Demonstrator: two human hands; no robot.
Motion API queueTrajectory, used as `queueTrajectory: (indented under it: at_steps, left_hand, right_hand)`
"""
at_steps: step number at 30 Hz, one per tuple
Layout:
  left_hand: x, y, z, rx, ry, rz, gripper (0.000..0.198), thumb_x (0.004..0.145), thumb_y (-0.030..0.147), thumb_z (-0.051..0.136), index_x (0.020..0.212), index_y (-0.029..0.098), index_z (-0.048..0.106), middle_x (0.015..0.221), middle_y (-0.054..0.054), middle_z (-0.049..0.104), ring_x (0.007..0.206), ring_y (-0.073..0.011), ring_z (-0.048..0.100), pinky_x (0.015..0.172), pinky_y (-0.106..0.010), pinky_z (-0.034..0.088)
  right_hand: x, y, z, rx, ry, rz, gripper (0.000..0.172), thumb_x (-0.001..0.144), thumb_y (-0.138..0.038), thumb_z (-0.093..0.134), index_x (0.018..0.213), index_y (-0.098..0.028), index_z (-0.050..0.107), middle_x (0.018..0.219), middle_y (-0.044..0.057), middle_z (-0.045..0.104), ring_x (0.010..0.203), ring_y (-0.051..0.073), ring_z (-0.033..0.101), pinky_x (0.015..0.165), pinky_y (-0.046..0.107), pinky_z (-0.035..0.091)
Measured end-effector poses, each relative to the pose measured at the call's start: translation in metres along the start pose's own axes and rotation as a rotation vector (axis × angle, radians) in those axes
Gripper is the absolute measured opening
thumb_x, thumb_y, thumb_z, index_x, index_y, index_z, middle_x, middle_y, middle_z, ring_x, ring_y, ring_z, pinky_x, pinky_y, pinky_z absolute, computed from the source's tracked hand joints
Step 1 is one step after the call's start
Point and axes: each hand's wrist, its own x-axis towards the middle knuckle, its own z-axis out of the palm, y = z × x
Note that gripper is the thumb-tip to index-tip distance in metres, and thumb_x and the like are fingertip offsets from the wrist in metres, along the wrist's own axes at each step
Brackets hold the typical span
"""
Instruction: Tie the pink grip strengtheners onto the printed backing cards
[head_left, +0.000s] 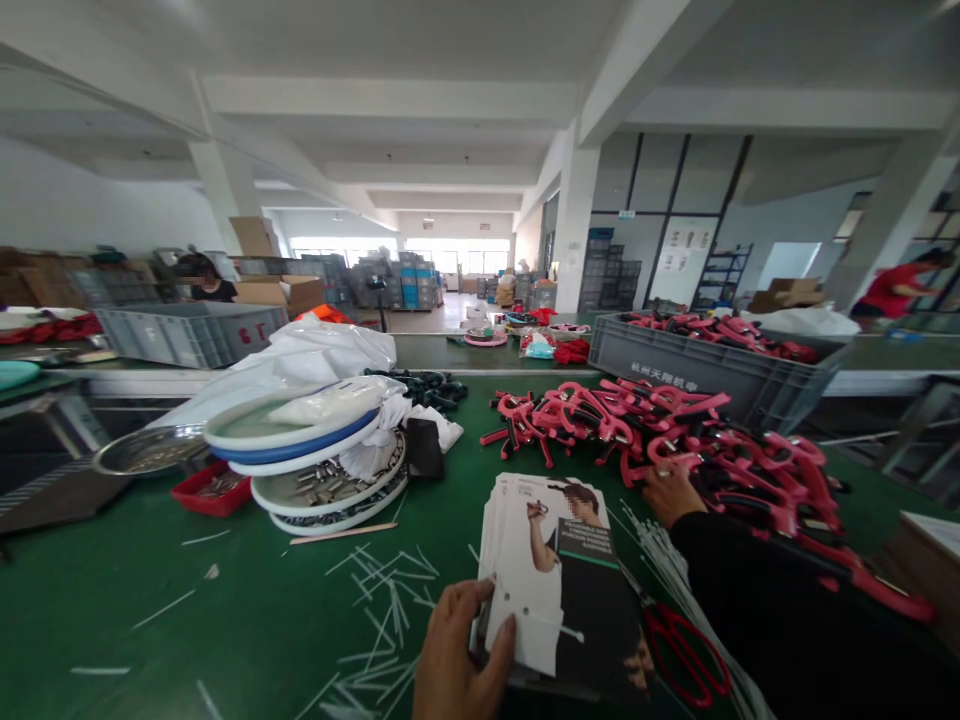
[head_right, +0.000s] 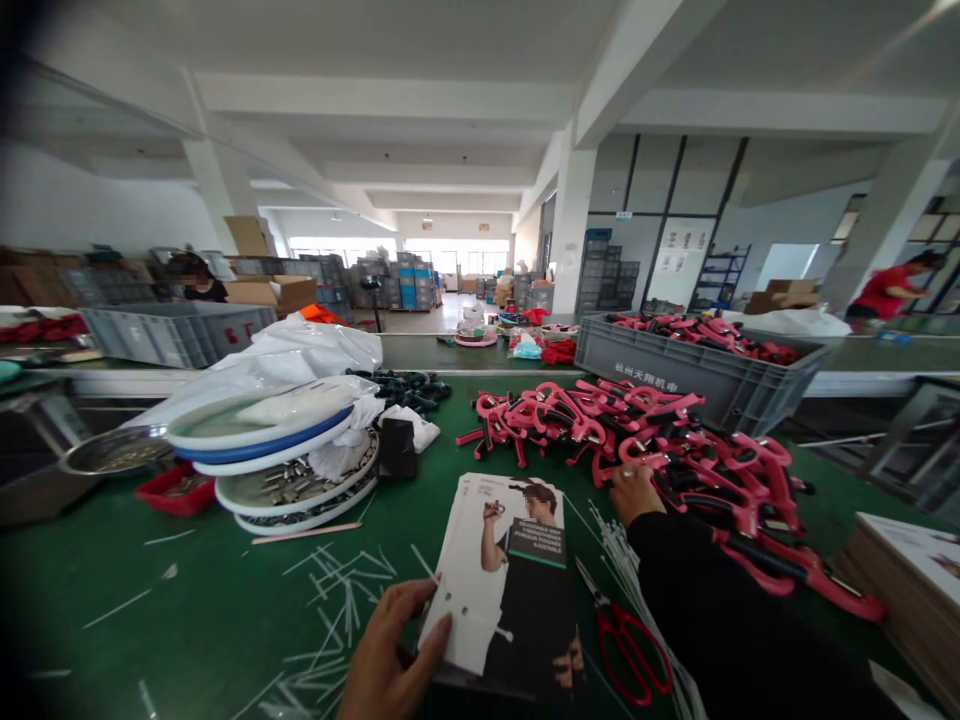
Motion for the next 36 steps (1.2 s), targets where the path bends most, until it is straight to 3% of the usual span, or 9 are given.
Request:
queueTrajectory:
  at_steps: [6, 10, 13, 17, 22, 28, 31, 33, 36]
  left_hand:
    - [-0.007, -0.007, 0.008, -0.018, 0.069, 0.044, 0.045, 0.080, 0.038, 0.047, 0.118, 0.016, 0.054, 0.117, -0.016, 0.055, 0.100, -0.0273, 0.055, 0.082, -0.042, 0.048]
    - [-0.007, -0.010, 0.010, 0.001, 0.052, 0.095, 0.044, 0.077, 0.036, 0.051, 0.116, 0.018, 0.058, 0.120, -0.014, 0.054, 0.112, -0.0289, 0.049, 0.094, -0.045, 0.041]
    - [-0.009, -0.008, 0.011, -0.002, 0.031, 0.093, 0.041, 0.075, 0.035, 0.053, 0.112, 0.020, 0.061, 0.120, -0.014, 0.054, 0.113, -0.0288, 0.048, 0.096, -0.046, 0.039]
    - [-0.010, -0.004, 0.010, -0.022, 0.021, 0.093, 0.040, 0.073, 0.037, 0.057, 0.109, 0.020, 0.062, 0.121, -0.014, 0.053, 0.114, -0.0297, 0.048, 0.097, -0.048, 0.039]
    - [-0.009, -0.005, 0.009, -0.019, 0.006, 0.126, 0.044, 0.069, 0.042, 0.060, 0.108, 0.021, 0.062, 0.122, -0.014, 0.053, 0.115, -0.0314, 0.046, 0.095, -0.049, 0.040]
    - [-0.010, -0.010, 0.010, -0.014, -0.009, 0.122, 0.047, 0.069, 0.045, 0.060, 0.109, 0.021, 0.062, 0.123, -0.015, 0.051, 0.116, -0.0329, 0.045, 0.096, -0.050, 0.039]
    - [-0.011, -0.010, 0.010, -0.020, -0.018, 0.117, 0.050, 0.067, 0.047, 0.062, 0.110, 0.021, 0.061, 0.124, -0.015, 0.049, 0.117, -0.0340, 0.044, 0.095, -0.050, 0.039]
    - [-0.011, -0.010, 0.010, -0.034, -0.032, 0.125, 0.055, 0.064, 0.048, 0.065, 0.112, 0.022, 0.060, 0.125, -0.015, 0.048, 0.117, -0.0347, 0.044, 0.094, -0.051, 0.040]
    - [-0.012, -0.007, 0.008, -0.055, -0.049, 0.126, 0.061, 0.060, 0.049, 0.067, 0.113, 0.022, 0.058, 0.127, -0.015, 0.046, 0.117, -0.0352, 0.044, 0.094, -0.051, 0.039]
  right_hand:
    - [0.001, 0.012, -0.028, -0.069, 0.055, -0.096, 0.027, 0.078, -0.005, 0.047, 0.089, -0.022, 0.065, 0.101, 0.009, 0.063, 0.099, 0.025, 0.053, 0.083, 0.046, 0.035]
    - [-0.002, 0.044, -0.053, -0.099, 0.118, 0.049, 0.027, 0.083, -0.011, 0.043, 0.100, -0.021, 0.062, 0.100, 0.011, 0.063, 0.085, 0.024, 0.058, 0.066, 0.034, 0.040]
    - [-0.013, 0.057, -0.064, -0.109, 0.183, 0.208, 0.028, 0.087, -0.028, 0.042, 0.105, -0.015, 0.059, 0.099, 0.013, 0.062, 0.083, 0.026, 0.059, 0.059, 0.031, 0.040]
    - [-0.023, 0.038, -0.066, -0.099, 0.247, 0.323, 0.039, 0.091, -0.039, 0.033, 0.108, -0.013, 0.056, 0.104, 0.014, 0.060, 0.079, 0.024, 0.060, 0.055, 0.030, 0.039]
    - [-0.009, 0.002, -0.065, -0.085, 0.204, 0.244, 0.023, 0.087, -0.026, 0.041, 0.096, -0.015, 0.060, 0.091, 0.010, 0.061, 0.073, 0.022, 0.062, 0.050, 0.026, 0.037]
    - [0.028, 0.011, -0.098, -0.084, 0.242, 0.270, 0.021, 0.085, -0.014, 0.038, 0.093, -0.013, 0.058, 0.091, 0.014, 0.059, 0.074, 0.024, 0.061, 0.054, 0.029, 0.039]
    - [0.029, 0.013, -0.122, -0.087, 0.336, 0.374, 0.029, 0.090, -0.027, 0.033, 0.098, -0.009, 0.054, 0.096, 0.019, 0.057, 0.077, 0.029, 0.060, 0.057, 0.034, 0.041]
    - [0.021, 0.001, -0.131, 0.004, 0.475, 0.385, 0.035, 0.091, -0.037, 0.034, 0.098, -0.009, 0.053, 0.096, 0.018, 0.058, 0.084, 0.029, 0.059, 0.062, 0.035, 0.043]
    - [0.000, -0.037, -0.133, 0.426, 0.752, 0.226, 0.027, 0.087, -0.041, 0.044, 0.092, -0.016, 0.054, 0.091, 0.009, 0.062, 0.084, 0.022, 0.060, 0.070, 0.029, 0.046]
